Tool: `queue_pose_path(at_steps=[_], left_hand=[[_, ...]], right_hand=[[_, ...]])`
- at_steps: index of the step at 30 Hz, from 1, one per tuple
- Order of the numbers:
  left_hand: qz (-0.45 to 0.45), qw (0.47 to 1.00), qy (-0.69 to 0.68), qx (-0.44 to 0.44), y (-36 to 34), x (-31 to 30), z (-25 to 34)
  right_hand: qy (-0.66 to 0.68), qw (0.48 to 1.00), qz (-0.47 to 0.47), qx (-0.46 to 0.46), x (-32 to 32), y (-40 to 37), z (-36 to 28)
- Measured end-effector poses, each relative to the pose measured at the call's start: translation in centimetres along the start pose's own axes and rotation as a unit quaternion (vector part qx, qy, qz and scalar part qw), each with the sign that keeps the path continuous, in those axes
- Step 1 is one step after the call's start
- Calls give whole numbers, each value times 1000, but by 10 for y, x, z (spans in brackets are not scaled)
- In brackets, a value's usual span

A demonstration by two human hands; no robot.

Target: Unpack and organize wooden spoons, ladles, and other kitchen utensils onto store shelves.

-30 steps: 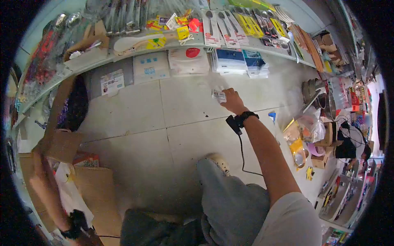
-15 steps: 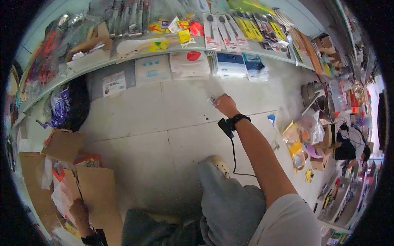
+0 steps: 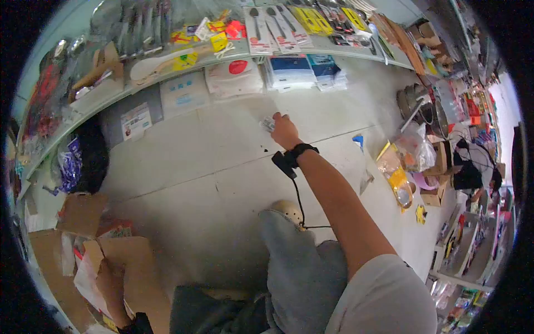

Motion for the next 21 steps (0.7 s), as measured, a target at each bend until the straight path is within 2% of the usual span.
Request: queue_pose_path(at_steps=[1,2,4,7,9,12,13,14,15,16,17,18,20,21], left_hand=[[34,996,63,53,5,13,-8],[33,996,61,58,7,10,-2],[-47,998,5,28,6,-3,13],[-19,995,59,75,-16,-69,97],[-18,996,41,72,-11,-48,74],[-41,995,53,74,-8,-17,61],[-60,992,82,79,-8,-10,61],[-59,992,84,80,-9,-9,67],[-2,990,80,117,-12,-17,87],[54,984,76,152,-17,-27,109],[54,984,78,151,-20,-35,131],[57,986,79,138,-21,-46,154],[60,988,83,117,-20,-50,159],[35,985,107,128,-18,-40,157]], right_hand=[[13,999,-17,27,4,1,5],[11,999,-16,31,5,2,10],[-23,999,-25,-18,13,5,5],[-38,997,-39,-51,4,-6,-16],[-44,993,-5,-111,-18,-14,-62],[13,966,48,-255,-36,-9,-164],[90,939,72,-325,-55,-23,-206],[110,898,118,-410,-50,-34,-252],[236,852,98,-458,-60,-53,-293],[261,836,48,-479,-67,-74,-335],[331,764,83,-547,-84,-107,-369],[256,763,5,-593,-96,-140,-405],[299,681,-24,-668,-108,-201,-443],[302,677,-25,-671,-118,-215,-442]])
Point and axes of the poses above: each hand's wrist, its own y-axis towards the middle knuckle, its own x-axis out of the palm, z = x × y, the point moved 7 cm from there along y, towards the middle knuckle, and after that the axes turned 1 degree about z, right-handed, at the moved point
